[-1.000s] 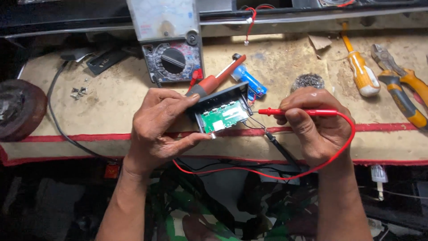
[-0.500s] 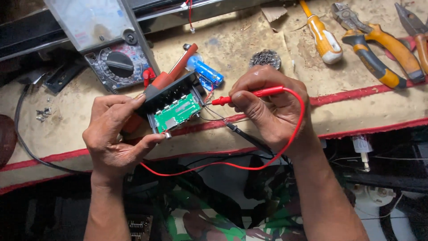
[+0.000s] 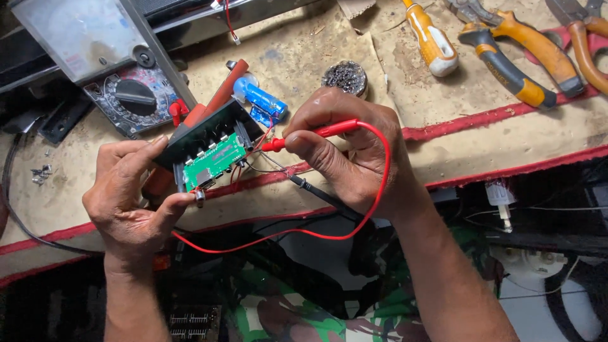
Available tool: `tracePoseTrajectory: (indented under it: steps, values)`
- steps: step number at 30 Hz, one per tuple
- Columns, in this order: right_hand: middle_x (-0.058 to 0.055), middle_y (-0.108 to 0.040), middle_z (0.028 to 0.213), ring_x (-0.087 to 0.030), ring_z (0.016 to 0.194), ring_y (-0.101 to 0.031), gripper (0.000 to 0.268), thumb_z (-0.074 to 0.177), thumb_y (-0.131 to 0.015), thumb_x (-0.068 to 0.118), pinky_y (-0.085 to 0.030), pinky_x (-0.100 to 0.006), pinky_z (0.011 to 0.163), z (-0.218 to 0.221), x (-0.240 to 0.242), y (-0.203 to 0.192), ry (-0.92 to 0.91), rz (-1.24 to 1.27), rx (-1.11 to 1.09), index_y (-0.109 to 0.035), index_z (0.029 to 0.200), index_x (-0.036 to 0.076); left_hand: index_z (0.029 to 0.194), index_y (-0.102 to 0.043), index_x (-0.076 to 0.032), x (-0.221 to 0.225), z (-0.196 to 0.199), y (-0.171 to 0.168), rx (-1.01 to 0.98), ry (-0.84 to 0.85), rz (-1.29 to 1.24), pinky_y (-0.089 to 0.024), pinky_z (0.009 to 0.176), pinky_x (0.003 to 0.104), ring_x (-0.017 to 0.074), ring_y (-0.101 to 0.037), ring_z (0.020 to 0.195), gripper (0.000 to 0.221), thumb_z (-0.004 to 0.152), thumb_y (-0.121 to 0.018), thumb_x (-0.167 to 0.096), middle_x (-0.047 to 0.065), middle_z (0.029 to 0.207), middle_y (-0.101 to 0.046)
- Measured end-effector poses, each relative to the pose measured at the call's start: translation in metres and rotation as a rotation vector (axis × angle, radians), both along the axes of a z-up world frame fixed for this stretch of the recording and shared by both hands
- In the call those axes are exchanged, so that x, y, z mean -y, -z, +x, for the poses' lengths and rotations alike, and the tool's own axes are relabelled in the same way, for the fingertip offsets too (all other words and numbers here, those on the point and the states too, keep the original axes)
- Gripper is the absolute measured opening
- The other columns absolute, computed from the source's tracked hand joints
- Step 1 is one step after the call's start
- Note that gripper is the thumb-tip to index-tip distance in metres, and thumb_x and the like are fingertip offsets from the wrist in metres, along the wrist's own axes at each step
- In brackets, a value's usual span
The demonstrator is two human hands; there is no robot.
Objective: Diagnosing and repairing a circuit board using a multimeter and soldering iron on a workbench.
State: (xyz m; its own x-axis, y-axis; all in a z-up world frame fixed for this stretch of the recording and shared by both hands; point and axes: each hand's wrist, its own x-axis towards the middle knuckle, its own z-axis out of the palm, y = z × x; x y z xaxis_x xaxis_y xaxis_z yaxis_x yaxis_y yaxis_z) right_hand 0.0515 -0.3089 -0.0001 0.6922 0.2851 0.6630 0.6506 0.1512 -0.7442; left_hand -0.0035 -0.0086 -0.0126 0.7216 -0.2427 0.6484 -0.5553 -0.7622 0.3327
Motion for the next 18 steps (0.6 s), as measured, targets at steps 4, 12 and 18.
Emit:
tracePoseTrajectory:
  steps: [4, 12, 18]
  values:
    - [-0.013, -0.066, 0.093, -0.024, 0.086, -0.067, 0.017, 0.105, -0.057, 0.014, -0.055, -0.033, 0.080, 0.0001, 0.0000, -0.0024, -0.019, -0.016, 0.026, -0.062, 0.101, -0.002, 0.133, -0.063, 0.014, -0.0033, 0.0004, 0.0008, 0.008, 0.003, 0.022, -0.051, 0.097, 0.043, 0.0370, -0.059, 0.109, 0.070, 0.090, -0.066, -0.041, 0.031, 0.112, -0.064]
    - [-0.014, -0.069, 0.093, -0.024, 0.086, -0.069, 0.012, 0.101, -0.063, 0.008, -0.056, -0.033, 0.081, -0.0004, -0.0021, -0.0028, -0.009, -0.076, 0.040, -0.065, 0.098, -0.003, 0.134, -0.063, 0.011, -0.0026, 0.0002, 0.0023, 0.021, 0.000, 0.024, -0.050, 0.099, 0.043, 0.0365, -0.059, 0.110, 0.070, 0.088, -0.071, -0.041, 0.028, 0.112, -0.066]
    - [-0.014, -0.069, 0.091, -0.023, 0.081, -0.069, 0.009, 0.099, -0.066, 0.005, -0.055, -0.030, 0.075, -0.0009, -0.0049, -0.0061, -0.014, -0.118, 0.073, -0.066, 0.098, -0.004, 0.131, -0.065, 0.010, -0.0008, -0.0001, -0.0021, 0.019, -0.003, 0.023, -0.051, 0.099, 0.043, 0.0352, -0.059, 0.109, 0.068, 0.087, -0.072, -0.042, 0.023, 0.116, -0.069]
